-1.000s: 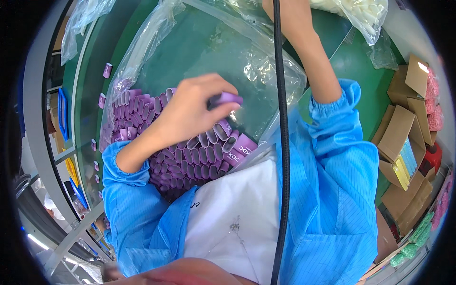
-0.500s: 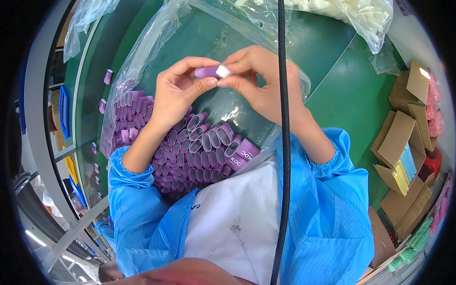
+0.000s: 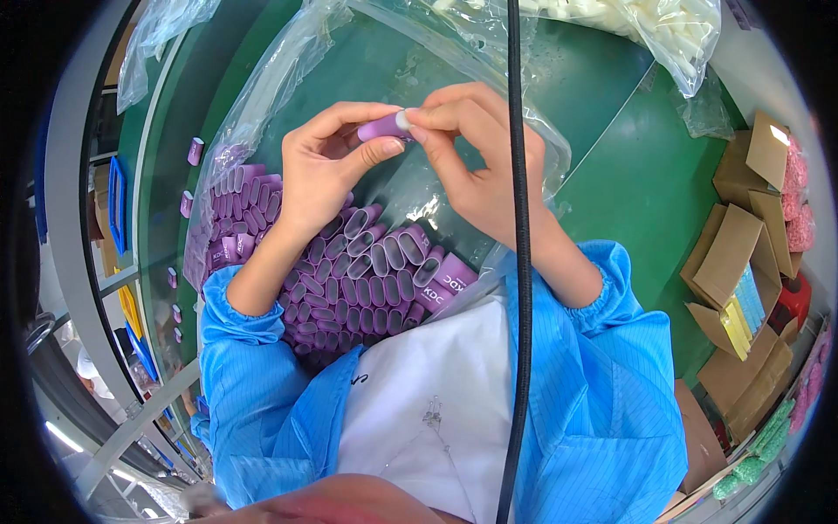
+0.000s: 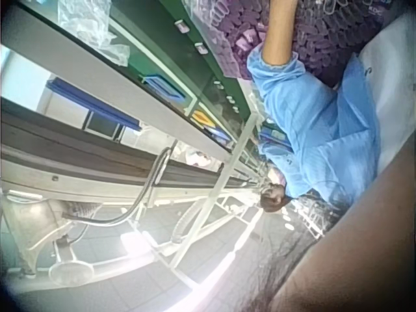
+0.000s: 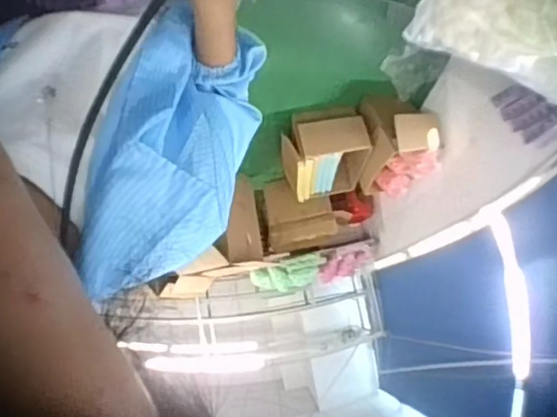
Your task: The person inserts white cylindrical objects into purple plastic containers labeled 'KDC' by hand. They pick up a container, insert a white object, and place the filled unit on the table, repeating this process continuously.
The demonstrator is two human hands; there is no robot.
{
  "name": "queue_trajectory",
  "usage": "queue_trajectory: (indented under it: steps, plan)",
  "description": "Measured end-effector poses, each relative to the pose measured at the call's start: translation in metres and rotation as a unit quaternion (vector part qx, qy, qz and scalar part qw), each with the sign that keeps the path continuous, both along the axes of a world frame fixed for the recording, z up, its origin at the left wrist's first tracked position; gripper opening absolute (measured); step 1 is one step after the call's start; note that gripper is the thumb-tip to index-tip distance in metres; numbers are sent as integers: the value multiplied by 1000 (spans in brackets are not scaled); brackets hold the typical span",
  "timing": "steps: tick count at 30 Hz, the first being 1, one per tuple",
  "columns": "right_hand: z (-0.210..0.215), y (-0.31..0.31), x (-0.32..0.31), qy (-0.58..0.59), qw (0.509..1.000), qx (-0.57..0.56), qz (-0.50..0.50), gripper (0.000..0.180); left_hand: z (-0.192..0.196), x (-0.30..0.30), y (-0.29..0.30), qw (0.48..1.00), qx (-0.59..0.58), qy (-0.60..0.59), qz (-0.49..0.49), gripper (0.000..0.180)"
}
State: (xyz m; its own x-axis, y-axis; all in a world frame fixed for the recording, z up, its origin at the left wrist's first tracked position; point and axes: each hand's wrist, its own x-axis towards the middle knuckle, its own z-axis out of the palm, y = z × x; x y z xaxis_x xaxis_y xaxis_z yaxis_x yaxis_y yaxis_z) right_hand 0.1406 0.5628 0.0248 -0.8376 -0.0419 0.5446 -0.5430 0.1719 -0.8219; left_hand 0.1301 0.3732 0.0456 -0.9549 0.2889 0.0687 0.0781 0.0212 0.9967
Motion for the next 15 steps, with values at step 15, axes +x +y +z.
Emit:
queue_trajectory:
  steps: [15]
  plan:
    - [-2,8,-3,29,999,-8,21,16,-2,-4,-1,994,74,-84,-14,31]
